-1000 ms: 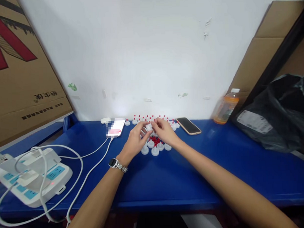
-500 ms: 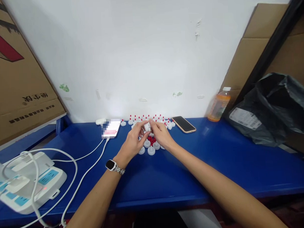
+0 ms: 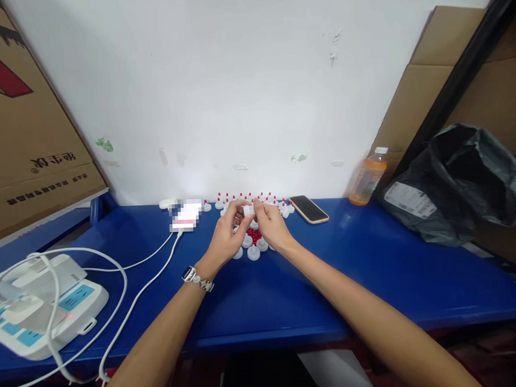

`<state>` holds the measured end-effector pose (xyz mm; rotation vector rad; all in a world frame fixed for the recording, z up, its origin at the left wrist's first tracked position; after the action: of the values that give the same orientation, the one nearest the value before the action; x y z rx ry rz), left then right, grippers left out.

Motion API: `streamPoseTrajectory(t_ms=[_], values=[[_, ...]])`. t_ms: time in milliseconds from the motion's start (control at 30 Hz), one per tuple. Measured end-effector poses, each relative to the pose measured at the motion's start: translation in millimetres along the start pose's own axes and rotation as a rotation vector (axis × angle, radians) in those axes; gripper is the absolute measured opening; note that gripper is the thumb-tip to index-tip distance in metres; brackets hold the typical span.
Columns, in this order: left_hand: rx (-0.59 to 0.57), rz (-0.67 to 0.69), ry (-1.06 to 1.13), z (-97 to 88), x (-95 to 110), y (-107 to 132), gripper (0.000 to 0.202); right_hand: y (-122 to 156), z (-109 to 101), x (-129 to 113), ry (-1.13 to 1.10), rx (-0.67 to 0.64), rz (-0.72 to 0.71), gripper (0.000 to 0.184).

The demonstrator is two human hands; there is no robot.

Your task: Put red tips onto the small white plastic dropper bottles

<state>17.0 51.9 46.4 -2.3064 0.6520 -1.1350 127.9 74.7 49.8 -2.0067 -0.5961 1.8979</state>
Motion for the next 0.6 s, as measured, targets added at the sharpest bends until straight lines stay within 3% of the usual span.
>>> streamPoseTrajectory(t_ms=[100,200,333,400,600], values=[[0.054,-0.098,0.172,-8.0,-16,-4,0.033,-3,-12,-1,0.015,0.039,-0.01,0.055],[0.16,-0.179,0.284,-32.2,-40,-6,0.037,-7,-32,5,0.09,0.097,-0.024,0.051],[0.048,-0.196,0.121,-42.8,-59,-7,0.039,-7,-19,24,0.377,-0.195,-0.028,0.036],[0.001,-0.205,0.002,-43.1,-67,-5,0.036,-4,-11,29,0.491,-0.281,-0.056,0.025],[-0.145,-0.269,-0.253,-37.0,-90,2,0.031,0,-13,33,0.456,-0.214,-0.032,0.021]])
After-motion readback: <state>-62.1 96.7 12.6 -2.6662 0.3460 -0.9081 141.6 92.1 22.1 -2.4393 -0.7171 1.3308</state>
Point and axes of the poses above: each hand's wrist, its own y-axis away from the middle knuckle, its own z-axis out of the palm, x = y × z, the point moved 9 cm from there along -y, towards the middle knuckle, and after that the axes turned 15 degrees about -y, right-handed, at the moved point
